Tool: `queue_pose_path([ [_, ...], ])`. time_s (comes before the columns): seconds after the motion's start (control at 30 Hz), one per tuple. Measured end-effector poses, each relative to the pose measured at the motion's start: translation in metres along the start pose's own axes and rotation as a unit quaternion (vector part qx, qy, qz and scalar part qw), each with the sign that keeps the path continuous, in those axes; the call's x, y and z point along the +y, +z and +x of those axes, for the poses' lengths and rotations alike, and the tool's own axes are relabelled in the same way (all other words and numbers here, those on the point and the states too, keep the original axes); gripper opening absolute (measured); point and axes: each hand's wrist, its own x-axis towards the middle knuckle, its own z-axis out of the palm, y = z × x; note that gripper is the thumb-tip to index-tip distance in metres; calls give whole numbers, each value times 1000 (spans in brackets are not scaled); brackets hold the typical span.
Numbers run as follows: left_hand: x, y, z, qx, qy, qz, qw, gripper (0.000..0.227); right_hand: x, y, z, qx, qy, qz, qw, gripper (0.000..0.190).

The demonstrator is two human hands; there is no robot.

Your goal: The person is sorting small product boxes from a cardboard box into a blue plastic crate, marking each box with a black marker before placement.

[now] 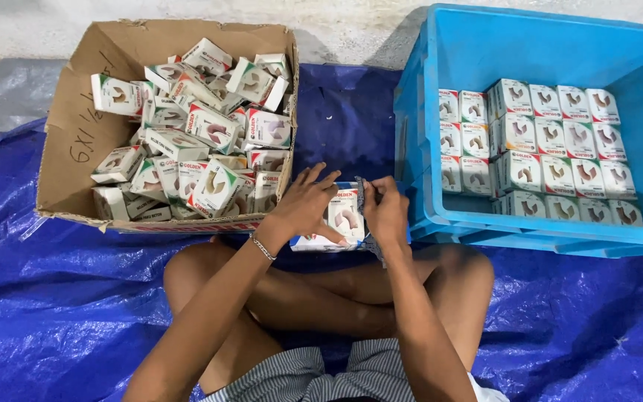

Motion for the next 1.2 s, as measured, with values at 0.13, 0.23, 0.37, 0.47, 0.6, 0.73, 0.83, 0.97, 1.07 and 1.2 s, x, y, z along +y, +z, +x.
queue_pose_path([
  [0.13,-4,7,0,6,4,-4,1000,108,7,-2,-25,24,-6,-9,1000,16],
  [0.23,-1,4,0,7,7,7,1000,107,7,-12,-51,26,18,-12,999,15],
  [0.37,0,1,0,-2,6,11,1000,105,5,-23,-72,5,55,-16,998,14],
  [0.47,-1,3,1,-4,4,13,1000,106,-3,-23,-61,-12,63,-28,998,15],
  [0.6,-3,7,3,-13,-2,13,1000,107,1,-10,-30,-10,62,-38,997,15],
  [0.73,-3,6,4,-22,-3,16,1000,108,-7,3,-1,-7,82,-59,995,20],
  [0.83,-5,5,5,-20,-5,22,1000,109,-13,9,5,0,47,-44,998,15],
  [0.97,-7,8,7,-16,-6,30,999,108,-13,3,-13,17,49,-48,997,19],
  [1.07,-3,6,4,-18,-9,26,999,107,-10,-3,-40,11,65,-55,996,25],
  [1.2,0,-1,4,-23,-13,28,999,109,-29,-24,-72,7,56,-59,997,28],
])
